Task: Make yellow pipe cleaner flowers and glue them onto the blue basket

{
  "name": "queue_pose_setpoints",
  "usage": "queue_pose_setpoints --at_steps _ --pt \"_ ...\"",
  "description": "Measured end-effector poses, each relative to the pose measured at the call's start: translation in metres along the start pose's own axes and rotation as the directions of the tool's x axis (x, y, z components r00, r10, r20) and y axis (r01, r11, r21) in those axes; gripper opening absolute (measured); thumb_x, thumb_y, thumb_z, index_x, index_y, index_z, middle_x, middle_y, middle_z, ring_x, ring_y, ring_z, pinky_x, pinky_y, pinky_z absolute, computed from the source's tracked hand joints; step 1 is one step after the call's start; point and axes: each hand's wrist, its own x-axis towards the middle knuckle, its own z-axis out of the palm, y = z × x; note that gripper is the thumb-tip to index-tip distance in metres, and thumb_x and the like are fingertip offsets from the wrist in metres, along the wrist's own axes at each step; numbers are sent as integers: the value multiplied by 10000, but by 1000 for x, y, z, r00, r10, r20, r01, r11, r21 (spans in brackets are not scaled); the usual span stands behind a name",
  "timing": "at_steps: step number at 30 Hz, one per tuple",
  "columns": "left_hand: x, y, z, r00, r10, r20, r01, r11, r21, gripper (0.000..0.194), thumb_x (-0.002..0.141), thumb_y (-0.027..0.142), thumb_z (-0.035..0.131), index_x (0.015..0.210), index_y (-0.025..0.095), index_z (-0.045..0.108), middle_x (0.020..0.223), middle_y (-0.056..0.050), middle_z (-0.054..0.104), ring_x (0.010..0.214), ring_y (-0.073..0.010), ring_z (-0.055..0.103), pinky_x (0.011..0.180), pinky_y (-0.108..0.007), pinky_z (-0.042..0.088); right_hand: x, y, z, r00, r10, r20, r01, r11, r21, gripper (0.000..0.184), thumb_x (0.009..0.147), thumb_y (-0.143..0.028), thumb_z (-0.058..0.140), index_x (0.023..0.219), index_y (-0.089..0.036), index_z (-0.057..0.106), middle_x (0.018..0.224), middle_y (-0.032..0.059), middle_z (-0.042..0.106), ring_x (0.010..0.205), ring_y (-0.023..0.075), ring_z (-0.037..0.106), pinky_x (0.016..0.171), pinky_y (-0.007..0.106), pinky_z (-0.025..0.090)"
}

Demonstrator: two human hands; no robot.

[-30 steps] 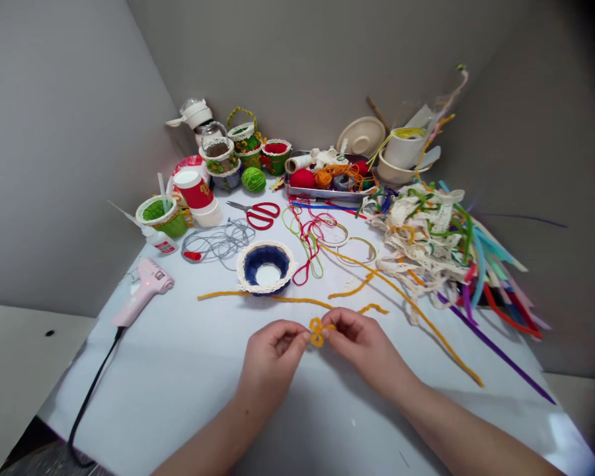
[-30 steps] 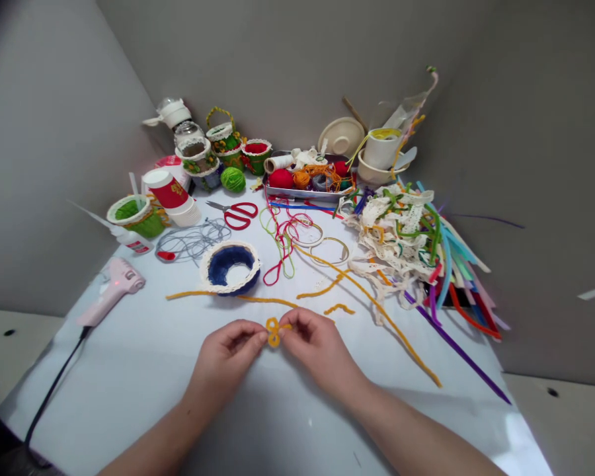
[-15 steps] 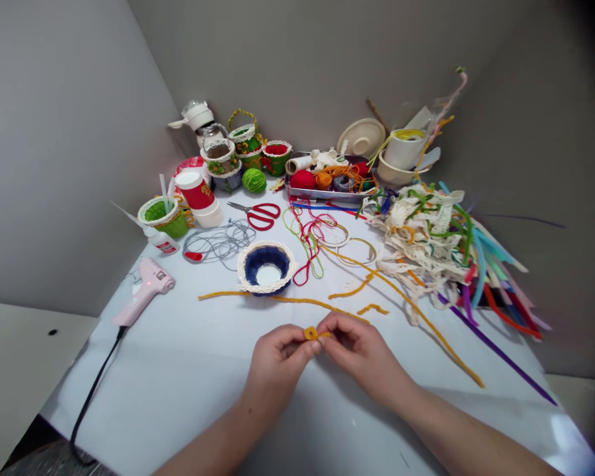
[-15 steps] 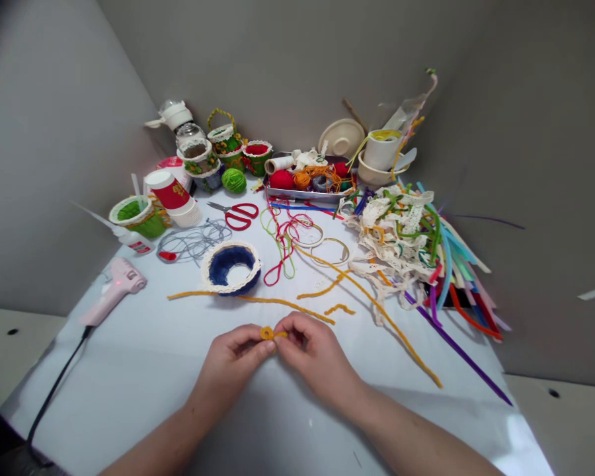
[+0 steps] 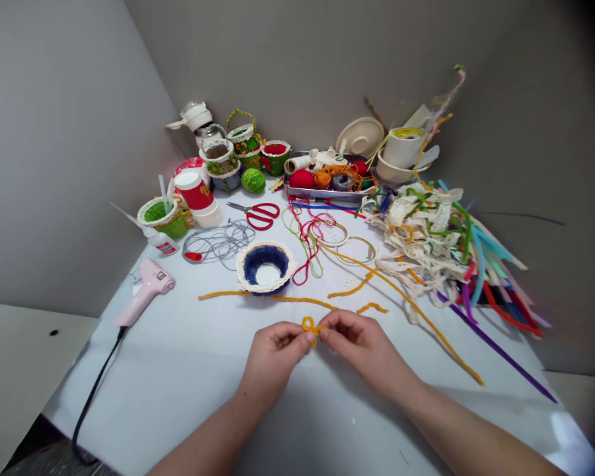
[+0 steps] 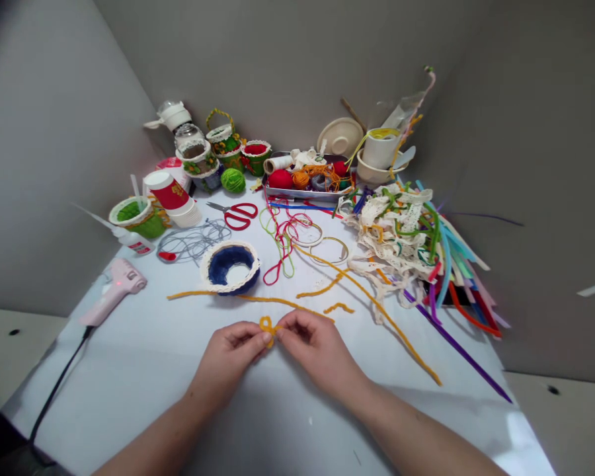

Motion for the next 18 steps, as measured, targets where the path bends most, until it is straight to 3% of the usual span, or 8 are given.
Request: queue_pose_setpoints --at_steps 4,7,12,18 --pt "2 3 -3 999 31 -34 -32 999 -17 220 661 267 748 838 147 697 743 -34 682 664 -132 570 618 -227 445 -2 3 0 994 -82 -70 74 992 -107 116 834 -264 584 774 -180 637 664 -12 576 621 123 500 590 231 400" --pt "2 5 -5 993 91 -70 -87 995 48 153 653 241 750 752 144 686 756 -36 679 715 -138 574 672 -231 448 -4 2 1 980 -184 -75 166 965 -205 89 838 -215 582 775 -186 638 684 -7 588 625 122 514 597 230 400" --pt "0 5 -4 999 -40 -3 40 999 -31 165 647 273 756 684 138 667 621 5 614 566 -83 470 549 -199 371 -6 2 2 953 -300 -40 279 922 -267 87 864 -177 566 814 -195 635 735 8 614 675 129 552 635 233 418" --pt "0 4 -1 990 -137 25 139 972 -192 249 602 307 802 709 133 660 609 21 578 508 -51 413 484 -182 313 -5 6 3 926 -377 -22 352 883 -312 81 878 -178 568 818 -199 619 751 17 623 704 139 569 665 250 429"
